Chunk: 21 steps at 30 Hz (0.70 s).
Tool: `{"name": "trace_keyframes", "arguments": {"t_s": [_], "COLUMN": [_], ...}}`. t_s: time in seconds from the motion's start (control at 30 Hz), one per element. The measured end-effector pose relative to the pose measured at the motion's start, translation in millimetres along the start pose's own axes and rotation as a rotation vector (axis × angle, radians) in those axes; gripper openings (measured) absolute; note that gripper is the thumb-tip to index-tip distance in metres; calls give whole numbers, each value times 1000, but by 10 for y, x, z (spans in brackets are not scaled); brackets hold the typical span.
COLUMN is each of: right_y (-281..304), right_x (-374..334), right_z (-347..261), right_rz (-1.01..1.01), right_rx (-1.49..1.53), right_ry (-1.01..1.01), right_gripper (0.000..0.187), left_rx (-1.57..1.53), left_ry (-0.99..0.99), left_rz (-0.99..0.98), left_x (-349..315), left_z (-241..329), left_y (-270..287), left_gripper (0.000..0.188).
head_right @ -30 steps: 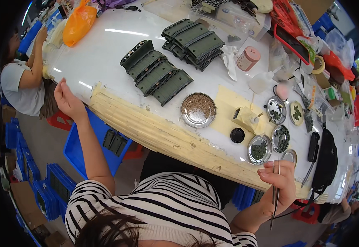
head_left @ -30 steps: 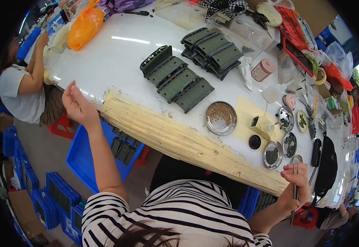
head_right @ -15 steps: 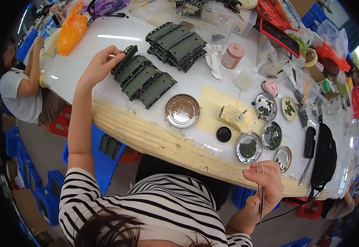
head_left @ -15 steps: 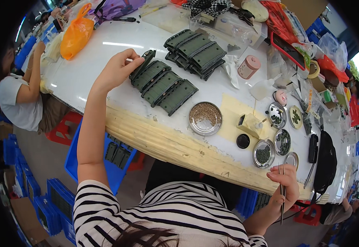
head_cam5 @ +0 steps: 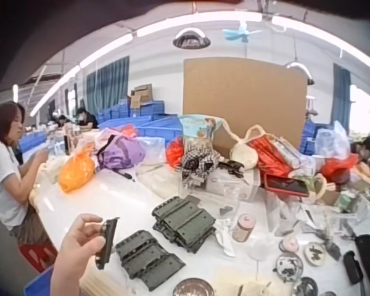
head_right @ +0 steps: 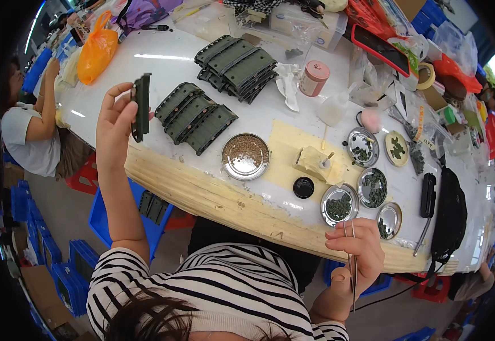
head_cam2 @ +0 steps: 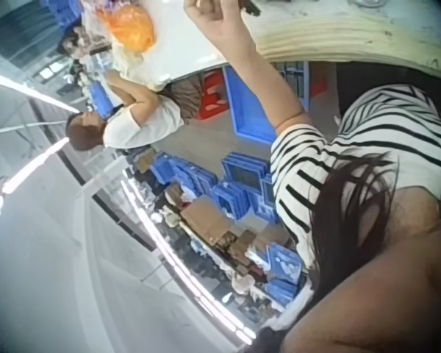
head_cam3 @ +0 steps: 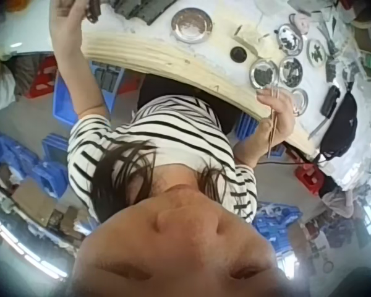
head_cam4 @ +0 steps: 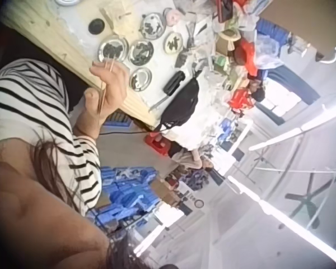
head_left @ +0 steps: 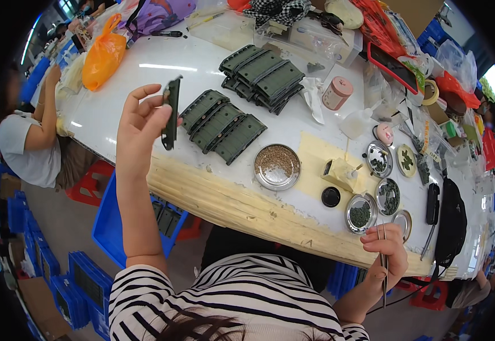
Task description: Using a brush and tweezers to apply glue and attach small parts to model tank hulls.
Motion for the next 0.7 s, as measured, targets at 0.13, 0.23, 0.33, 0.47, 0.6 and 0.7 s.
{"name": "trace_keyframes", "arguments": {"t_s": [0.13,0.23,0.33,0.47,0.6,0.7], "right_y": [-80,-208,-665,-950,-991,-998], "right_x": [-30,-107,-198,-166,-177,-191], "right_z": [57,176,253,115,115,121], "right_rz": [-42,-59,-179,-326,-289,-307], "right_rx": [59,292,583,490,507,452], "right_ry": [-34,-159,-352,-265,-307,-278], "right_gripper": [61,52,46,38,35,35], "left_rx": [216,170,251,300,370,384], "left_ry": [-100,-296,-514,-769,-873,-870], "left_rz": [-208,-357,-514,-475,-423,-403], "left_x": [-542,-932,-1249,-1485,-1585,-1630], "left_z": [309,549,788,957,964,929], "left_y": [-430,-779,-1123,-1295,-1312,-1306], "left_gripper": [47,40,41,39,38,38]}}
Point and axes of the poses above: each hand's wrist, its own x-axis towards the middle knuckle, its own y-axis out of the back of the hand, z = x × y, the point moved 10 cm from there along x, towards the middle knuckle, and after that the axes turned 12 degrees about x, right-handed, at the moved point
